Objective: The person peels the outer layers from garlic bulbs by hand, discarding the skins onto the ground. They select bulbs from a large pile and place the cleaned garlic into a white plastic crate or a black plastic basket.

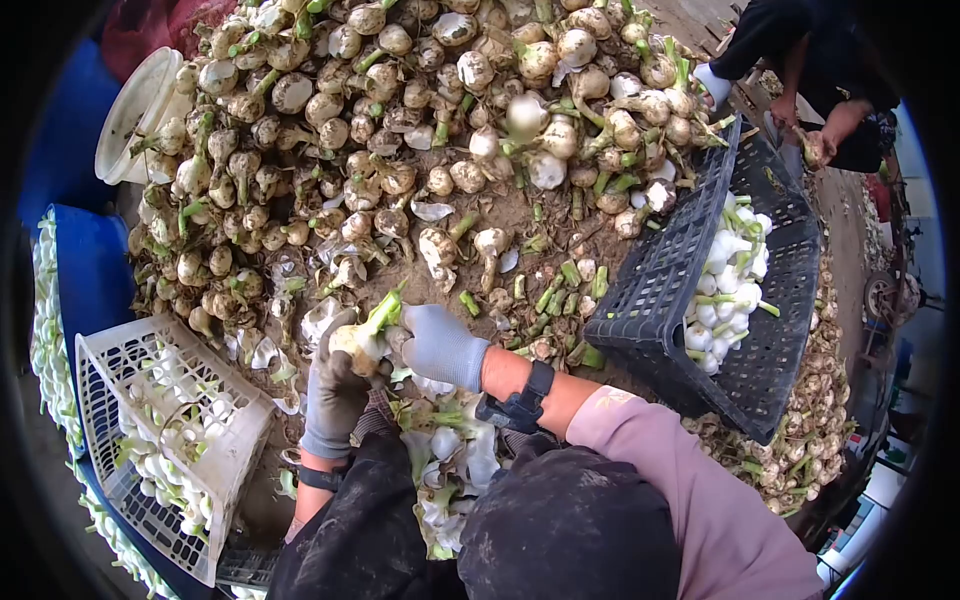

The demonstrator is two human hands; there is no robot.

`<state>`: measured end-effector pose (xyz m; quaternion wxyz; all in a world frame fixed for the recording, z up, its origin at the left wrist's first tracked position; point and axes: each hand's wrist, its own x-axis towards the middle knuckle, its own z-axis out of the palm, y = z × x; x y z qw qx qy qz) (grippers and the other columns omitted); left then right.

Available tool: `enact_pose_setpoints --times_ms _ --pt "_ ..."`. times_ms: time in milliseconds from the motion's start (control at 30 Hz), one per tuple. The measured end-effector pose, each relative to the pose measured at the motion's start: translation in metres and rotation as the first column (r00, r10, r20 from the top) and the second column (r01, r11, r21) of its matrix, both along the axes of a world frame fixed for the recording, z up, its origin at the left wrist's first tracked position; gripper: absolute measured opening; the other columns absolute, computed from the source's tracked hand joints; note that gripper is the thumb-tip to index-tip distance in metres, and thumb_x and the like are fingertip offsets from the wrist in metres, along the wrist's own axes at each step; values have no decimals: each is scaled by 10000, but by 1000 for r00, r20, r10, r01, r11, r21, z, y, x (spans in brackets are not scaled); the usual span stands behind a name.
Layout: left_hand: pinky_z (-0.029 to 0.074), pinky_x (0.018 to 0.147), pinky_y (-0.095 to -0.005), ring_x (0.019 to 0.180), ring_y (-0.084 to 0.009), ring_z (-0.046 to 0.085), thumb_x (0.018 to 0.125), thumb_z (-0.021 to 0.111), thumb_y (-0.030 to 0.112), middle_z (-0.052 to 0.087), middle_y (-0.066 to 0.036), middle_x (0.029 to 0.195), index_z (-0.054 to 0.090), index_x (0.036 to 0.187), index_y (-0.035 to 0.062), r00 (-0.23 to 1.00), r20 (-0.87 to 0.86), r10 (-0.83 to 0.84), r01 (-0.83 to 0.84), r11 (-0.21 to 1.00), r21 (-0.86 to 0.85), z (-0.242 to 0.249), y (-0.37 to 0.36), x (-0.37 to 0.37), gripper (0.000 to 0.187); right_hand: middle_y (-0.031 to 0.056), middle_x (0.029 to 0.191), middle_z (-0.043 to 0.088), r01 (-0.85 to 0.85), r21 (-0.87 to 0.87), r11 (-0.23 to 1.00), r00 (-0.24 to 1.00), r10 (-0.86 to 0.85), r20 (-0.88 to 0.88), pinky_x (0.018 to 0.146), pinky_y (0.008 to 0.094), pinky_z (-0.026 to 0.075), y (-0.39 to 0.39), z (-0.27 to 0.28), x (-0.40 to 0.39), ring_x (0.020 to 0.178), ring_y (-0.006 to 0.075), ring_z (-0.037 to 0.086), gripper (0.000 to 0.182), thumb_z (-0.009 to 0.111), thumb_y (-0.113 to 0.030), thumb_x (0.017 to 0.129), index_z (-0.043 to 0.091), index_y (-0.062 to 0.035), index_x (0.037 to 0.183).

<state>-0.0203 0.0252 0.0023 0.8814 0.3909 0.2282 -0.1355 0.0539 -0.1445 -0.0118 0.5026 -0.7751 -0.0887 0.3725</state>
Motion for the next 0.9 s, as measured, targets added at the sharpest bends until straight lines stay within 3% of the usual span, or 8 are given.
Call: enact_pose_setpoints --times_ms 33,100,200,433,500,667,833,900 --pt "520 610 -243 760 -182 648 881 654 380 629 -129 1024 370 1363 35 1000 -8 1 -1 1000 4 -3 0 1 657 33 661 643 -89 -198 976 874 172 455 530 375 489 0 -2 -1 550 206 610 310 561 -293 952 632 -2 872" --pt "499 531 -242 693 -181 643 932 469 576 627 -122 1010 315 1419 79 998 -53 -44 37 991 -130 -11 1 3 712 72 826 693 -200 -405 892 870 352 346 695 385 529 -3 -3 -1 751 228 664 294 607 -270 928 617 6 1029" --pt "530 544 -275 685 -208 650 877 554 570 617 -119 1028 250 1467 89 995 -49 -92 90 995 -49 -10 -1 4 819 129 1133 642 8 240 971 998 6 -57 951 315 455 -9 -7 0 1100 165 583 398 659 -219 900 553 2 1213" --pt "481 863 -267 987 -162 577 918 579 133 560 -121 1155 337 1400 -51 995 -72 -69 96 857 507 -11 4 6 570 34 928 674 6 -74 997 979 -20 -203 712 249 488 -14 0 3 795 74 590 279 664 -167 895 626 10 1107" --pt "480 887 -292 1008 -159 575 969 524 188 577 -108 1187 425 1365 -5 981 76 -176 62 664 745 -14 4 9 451 103 876 688 202 290 935 894 -55 -445 699 286 506 -18 1 -13 787 105 633 260 648 -153 888 633 7 1092" --pt "477 876 -290 1009 -148 572 826 743 267 587 -82 1162 514 1277 -4 881 53 -470 227 518 825 4 -15 21 574 230 945 658 -121 158 980 992 115 47 786 400 508 -28 -2 -24 919 393 635 333 648 -233 837 627 -36 1105" --pt "517 740 -241 835 -112 621 882 675 171 641 -38 955 610 1114 12 952 -219 -212 289 855 430 -5 -21 10 289 227 915 661 -119 83 990 993 119 -5 766 422 513 -45 11 -18 887 391 641 280 597 -154 790 640 -21 1032" --pt "528 692 -234 797 -104 625 903 639 123 652 -47 941 619 1087 2 970 -183 -157 221 886 408 -5 -19 1 221 195 866 666 -140 -408 902 908 282 310 740 416 525 -53 8 -10 844 362 657 243 599 -143 758 648 -32 969"
